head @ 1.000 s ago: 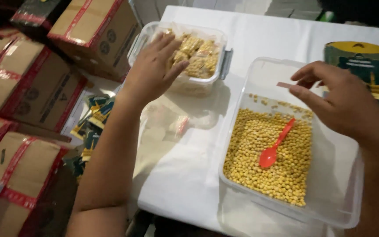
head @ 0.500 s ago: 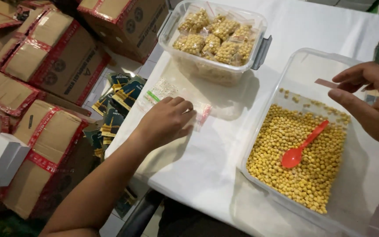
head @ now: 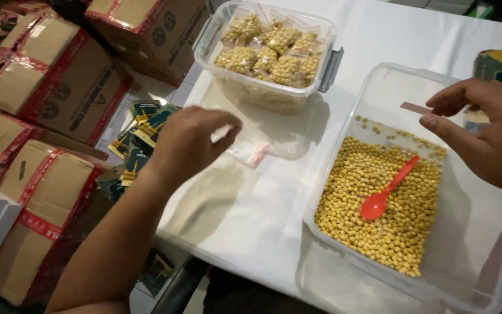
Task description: Packing small yellow beads into plastic zip-lock bags using a spoon.
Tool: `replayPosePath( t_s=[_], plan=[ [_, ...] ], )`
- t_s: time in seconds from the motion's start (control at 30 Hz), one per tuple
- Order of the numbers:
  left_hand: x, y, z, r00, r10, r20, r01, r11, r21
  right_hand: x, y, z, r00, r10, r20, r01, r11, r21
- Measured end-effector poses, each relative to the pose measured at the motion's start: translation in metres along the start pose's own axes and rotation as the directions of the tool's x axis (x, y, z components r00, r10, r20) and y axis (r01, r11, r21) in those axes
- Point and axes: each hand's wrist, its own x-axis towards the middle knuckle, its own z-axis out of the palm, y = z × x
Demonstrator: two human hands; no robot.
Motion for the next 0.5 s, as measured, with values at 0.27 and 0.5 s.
replayPosePath(
  t_s=[0.27,0.5],
  plan=[
    [0.112,0.074,-0.016,0.969,0.223,-0.107,-0.247,0.826,-0.507,-0.011,-0.057,-0.048,0.998,-0.059,-0.029,0.063,0.990,0.130],
    [0.174,0.123,0.009,0.950,0.294,-0.110,-0.301,0.757,-0.580,-0.018,-0.086,-0.064,0.978,0.048,-0.202,0.003,0.970,0.245]
  ],
)
